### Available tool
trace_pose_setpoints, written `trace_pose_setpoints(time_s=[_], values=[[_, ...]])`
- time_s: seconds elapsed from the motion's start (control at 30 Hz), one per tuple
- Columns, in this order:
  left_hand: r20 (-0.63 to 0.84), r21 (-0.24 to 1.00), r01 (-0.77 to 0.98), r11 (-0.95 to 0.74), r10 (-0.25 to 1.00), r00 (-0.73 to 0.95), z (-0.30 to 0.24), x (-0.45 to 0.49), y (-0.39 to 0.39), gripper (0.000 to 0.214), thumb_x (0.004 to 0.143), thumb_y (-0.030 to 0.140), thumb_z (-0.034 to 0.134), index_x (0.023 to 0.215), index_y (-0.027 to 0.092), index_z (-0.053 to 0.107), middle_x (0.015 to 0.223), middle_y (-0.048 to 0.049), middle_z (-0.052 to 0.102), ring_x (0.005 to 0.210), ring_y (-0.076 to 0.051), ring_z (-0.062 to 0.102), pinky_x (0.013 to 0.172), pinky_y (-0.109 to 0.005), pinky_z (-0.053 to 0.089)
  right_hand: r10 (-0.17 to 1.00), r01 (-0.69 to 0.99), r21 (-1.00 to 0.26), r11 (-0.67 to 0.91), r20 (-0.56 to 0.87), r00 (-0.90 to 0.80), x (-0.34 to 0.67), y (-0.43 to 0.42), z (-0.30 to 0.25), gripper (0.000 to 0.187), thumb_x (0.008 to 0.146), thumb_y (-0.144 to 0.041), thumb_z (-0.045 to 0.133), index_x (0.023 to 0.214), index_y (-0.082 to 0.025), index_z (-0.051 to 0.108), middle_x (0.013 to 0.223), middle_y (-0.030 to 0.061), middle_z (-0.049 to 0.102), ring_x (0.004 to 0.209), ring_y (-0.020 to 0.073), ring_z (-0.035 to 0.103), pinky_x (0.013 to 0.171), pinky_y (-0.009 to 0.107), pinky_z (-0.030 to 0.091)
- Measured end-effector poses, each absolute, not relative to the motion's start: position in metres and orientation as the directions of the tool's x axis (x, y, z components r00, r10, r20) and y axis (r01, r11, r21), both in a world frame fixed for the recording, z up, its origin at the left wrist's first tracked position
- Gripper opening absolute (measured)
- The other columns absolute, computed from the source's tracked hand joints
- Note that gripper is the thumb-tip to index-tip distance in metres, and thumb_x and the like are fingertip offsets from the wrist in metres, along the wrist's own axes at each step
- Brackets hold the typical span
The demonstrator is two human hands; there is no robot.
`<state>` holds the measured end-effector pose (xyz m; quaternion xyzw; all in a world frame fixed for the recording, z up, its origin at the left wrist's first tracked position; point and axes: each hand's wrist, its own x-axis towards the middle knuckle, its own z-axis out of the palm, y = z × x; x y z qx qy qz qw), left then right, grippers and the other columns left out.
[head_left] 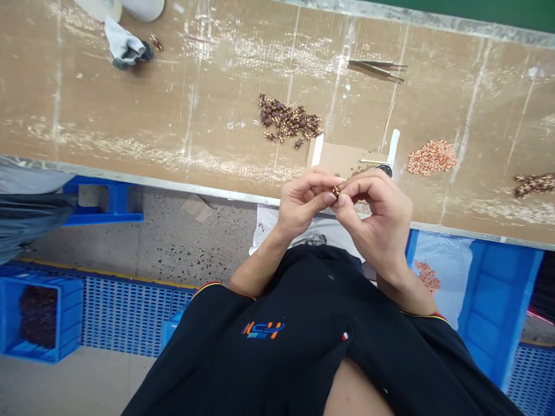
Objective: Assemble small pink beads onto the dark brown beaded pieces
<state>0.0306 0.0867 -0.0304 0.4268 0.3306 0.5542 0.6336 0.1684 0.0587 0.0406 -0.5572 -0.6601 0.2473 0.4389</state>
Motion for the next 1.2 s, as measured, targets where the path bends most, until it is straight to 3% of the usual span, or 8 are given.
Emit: trace_pose_setpoints(time_s=[0.13,0.37,0.63,0.73,0.9,1.07,1.2], values=[[0.104,0.883,-0.469,-0.015,0.981,0.163,-0.030,0.032,0.086,0.025,0.089,0.057,0.090,0.096,0.033,0.086,0.089,-0.0007,0.070,0.068,-0.010,0.063,0.061,-0.030,0.056,0.963,0.520,-0.823,0.227,0.269,0.005,0.169,0.059,0.040,0.017,0.091,-0.014,0.064,0.083,-0.027,0.058,0.083,0.0002,0.069,0.076,0.0184,0.066,0.067,0.035,0.057],[-0.014,0.928,-0.364,0.080,0.984,0.180,-0.033,0.032,0.086,0.051,0.077,0.078,0.088,0.089,0.029,0.084,0.088,-0.0030,0.070,0.069,-0.013,0.062,0.062,-0.034,0.059,0.971,0.532,-0.823,0.200,0.239,0.004,0.171,0.060,0.040,0.016,0.092,-0.017,0.064,0.082,-0.028,0.058,0.082,0.0003,0.069,0.075,0.0186,0.066,0.067,0.036,0.058],[0.050,0.913,-0.407,0.038,0.978,0.204,-0.032,0.026,0.092,0.035,0.077,0.067,0.095,0.085,0.034,0.089,0.083,-0.0026,0.068,0.071,-0.013,0.064,0.060,-0.032,0.059,0.983,0.488,-0.854,0.178,0.177,-0.049,0.176,0.064,0.043,0.016,0.089,-0.016,0.063,0.079,-0.027,0.057,0.080,-0.0010,0.068,0.072,0.0164,0.065,0.067,0.033,0.056],[0.040,0.936,-0.350,0.050,0.969,0.245,-0.027,0.020,0.093,0.032,0.077,0.066,0.095,0.086,0.035,0.090,0.084,-0.0031,0.070,0.072,-0.014,0.064,0.061,-0.033,0.060,0.989,0.466,-0.873,0.146,0.122,-0.081,0.180,0.067,0.045,0.015,0.087,-0.016,0.063,0.077,-0.026,0.058,0.078,-0.0010,0.068,0.071,0.0163,0.063,0.067,0.033,0.054],[0.020,0.969,-0.243,0.045,0.965,0.260,-0.017,0.010,0.092,0.028,0.079,0.062,0.095,0.087,0.035,0.091,0.075,-0.0019,0.066,0.068,-0.013,0.062,0.059,-0.032,0.057,0.982,0.344,-0.939,0.001,-0.064,-0.176,0.188,0.077,0.052,0.010,0.081,-0.018,0.065,0.074,-0.024,0.062,0.073,-0.0012,0.070,0.069,0.0151,0.064,0.067,0.031,0.053],[0.136,0.964,-0.257,-0.068,0.957,0.257,-0.018,0.007,0.092,0.011,0.087,0.043,0.094,0.094,0.035,0.092,0.071,0.0011,0.064,0.062,-0.009,0.062,0.056,-0.026,0.055,0.919,0.166,-0.948,-0.273,-0.308,-0.247,0.192,0.084,0.049,0.012,0.077,-0.028,0.072,0.071,-0.023,0.063,0.070,0.0018,0.072,0.068,0.0168,0.067,0.061,0.028,0.050],[0.225,0.946,-0.290,-0.143,0.934,0.276,-0.025,0.006,0.093,0.011,0.089,0.032,0.093,0.099,0.036,0.091,0.072,0.0028,0.066,0.060,-0.007,0.065,0.054,-0.021,0.057,0.883,0.126,-0.920,-0.371,-0.392,-0.258,0.193,0.087,0.046,0.020,0.074,-0.031,0.079,0.067,-0.022,0.062,0.067,0.0007,0.069,0.065,0.0135,0.061,0.059,0.026,0.045]])
